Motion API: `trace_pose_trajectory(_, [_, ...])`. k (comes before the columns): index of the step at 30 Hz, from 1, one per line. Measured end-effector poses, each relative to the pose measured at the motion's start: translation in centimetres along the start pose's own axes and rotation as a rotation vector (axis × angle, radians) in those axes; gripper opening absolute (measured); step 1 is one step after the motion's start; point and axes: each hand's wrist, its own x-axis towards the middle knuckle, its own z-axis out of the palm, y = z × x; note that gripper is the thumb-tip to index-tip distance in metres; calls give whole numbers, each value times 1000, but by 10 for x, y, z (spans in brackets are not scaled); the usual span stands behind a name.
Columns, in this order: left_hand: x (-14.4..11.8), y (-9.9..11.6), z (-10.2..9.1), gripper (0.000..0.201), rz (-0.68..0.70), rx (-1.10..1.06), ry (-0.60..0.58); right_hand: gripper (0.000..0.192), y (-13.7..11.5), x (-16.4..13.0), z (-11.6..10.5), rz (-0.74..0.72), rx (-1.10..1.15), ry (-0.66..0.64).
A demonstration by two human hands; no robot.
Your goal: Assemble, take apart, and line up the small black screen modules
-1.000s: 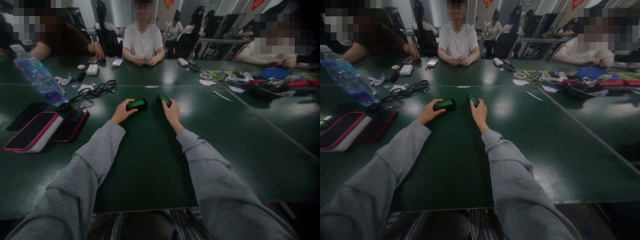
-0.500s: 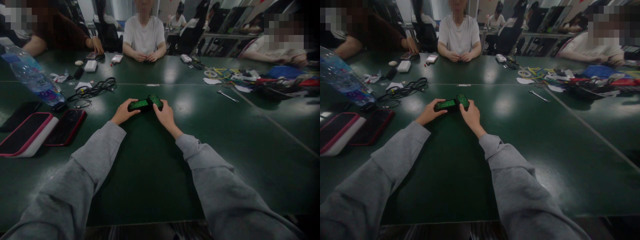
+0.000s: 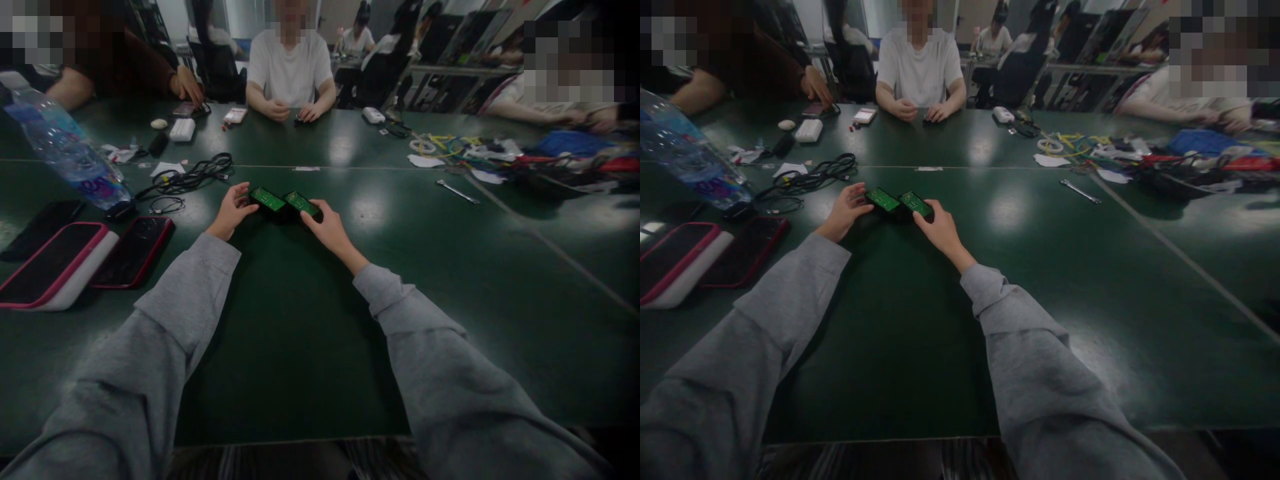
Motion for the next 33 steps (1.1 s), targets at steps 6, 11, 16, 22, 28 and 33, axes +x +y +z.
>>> trace_pose_trajectory(6, [0,0,11,49,38,13,5,52,-2,0,0,-75,55,-107])
trace_pose_trajectory(11, [-9,17,15,68,93,54,-143,52,4,4,-5,-99,139,-182])
trace_pose_trajectory(16, [-14,28,11,80,72,121,-177,56,2,7,-12,-53,184,-311])
trace_pose_trajectory(22, [-12,26,6,78,69,33,-195,67,2,6,-10,-52,202,-331])
trace_pose_trajectory(28, [-15,30,6,66,21,-85,-133,58,8,8,-7,-117,220,-324])
trace_pose_trajectory(33, [-13,21,10,60,66,-53,44,53,8,7,-8,-118,211,-325])
